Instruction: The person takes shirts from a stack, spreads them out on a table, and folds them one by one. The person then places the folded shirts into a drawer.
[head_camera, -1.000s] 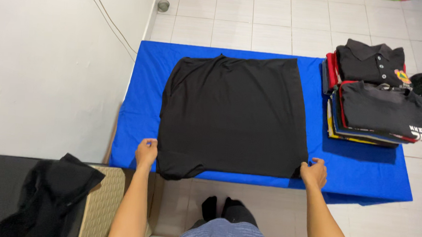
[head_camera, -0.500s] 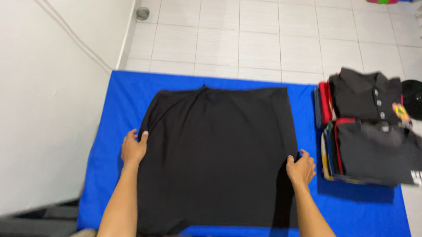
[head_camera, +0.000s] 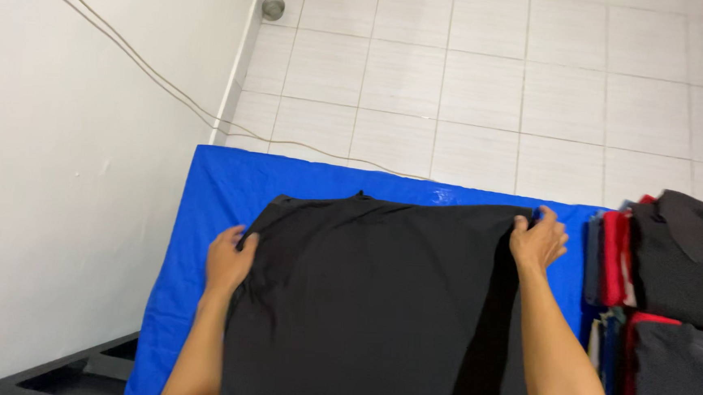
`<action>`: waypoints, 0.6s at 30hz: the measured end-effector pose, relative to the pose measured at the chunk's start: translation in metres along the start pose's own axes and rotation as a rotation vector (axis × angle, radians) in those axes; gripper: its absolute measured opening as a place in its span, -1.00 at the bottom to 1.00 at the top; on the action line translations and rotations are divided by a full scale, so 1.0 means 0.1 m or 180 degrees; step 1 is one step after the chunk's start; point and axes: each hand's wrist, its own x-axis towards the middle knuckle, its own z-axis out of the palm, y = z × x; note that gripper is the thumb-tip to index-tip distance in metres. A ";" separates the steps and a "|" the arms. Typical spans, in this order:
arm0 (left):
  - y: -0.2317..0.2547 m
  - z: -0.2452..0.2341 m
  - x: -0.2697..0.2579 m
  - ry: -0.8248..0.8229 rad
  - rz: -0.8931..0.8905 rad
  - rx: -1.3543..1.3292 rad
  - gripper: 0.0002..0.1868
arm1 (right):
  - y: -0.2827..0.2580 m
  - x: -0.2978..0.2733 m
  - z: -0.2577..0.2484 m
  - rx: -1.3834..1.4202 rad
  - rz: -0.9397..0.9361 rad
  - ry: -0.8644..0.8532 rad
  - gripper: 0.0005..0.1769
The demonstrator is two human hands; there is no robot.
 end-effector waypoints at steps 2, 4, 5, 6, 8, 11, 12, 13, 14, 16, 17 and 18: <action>0.22 0.07 0.17 0.0007 0.0436 0.0044 -0.53 | -0.13 -0.06 0.07 -0.0485 -0.0710 0.0756 -0.53; 0.46 0.14 0.30 -0.0351 0.0028 0.0034 -0.53 | -0.38 -0.14 0.14 -0.0074 -0.1289 0.0609 -0.55; 0.58 0.16 0.35 -0.0658 -0.0452 -0.0014 -0.51 | -0.56 -0.20 0.20 0.0357 -0.1843 0.0463 -0.58; 0.66 0.16 0.37 -0.0948 -0.0931 -0.0059 -0.49 | -0.77 -0.26 0.27 0.0672 -0.2115 0.0206 -0.61; 0.76 0.15 0.32 -0.1194 -0.0972 -0.0089 -0.52 | -1.19 -0.44 0.39 0.1078 -0.2483 -0.0394 -0.66; 0.72 0.10 0.25 -0.1463 -0.0740 -0.0865 -0.57 | -1.71 -0.69 0.49 0.1504 -0.2578 -0.1249 -0.71; 0.68 0.08 0.21 -0.1491 -0.0503 -0.1616 -0.58 | -1.83 -0.75 0.50 0.1512 -0.2580 -0.1251 -0.71; 0.64 0.04 0.17 -0.1485 -0.0503 -0.1610 -0.58 | -1.96 -0.80 0.50 0.1513 -0.2700 -0.1523 -0.73; 0.60 0.00 0.12 -0.1665 -0.0425 -0.1746 -0.58 | -2.07 -0.84 0.50 0.1500 -0.2829 -0.1795 -0.73; 0.56 -0.12 0.06 -0.1830 -0.0343 -0.1895 -0.58 | -2.27 -0.94 0.46 0.1023 -0.2560 -0.2257 -0.68; 0.55 -0.20 0.00 -0.2134 -0.0344 -0.1991 -0.74 | -2.35 -0.98 0.45 0.0542 -0.2261 -0.2696 -0.61; 0.54 -0.27 -0.04 -0.2436 -0.0330 -0.2082 -0.88 | -2.41 -1.01 0.45 0.0530 -0.2284 -0.2691 -0.61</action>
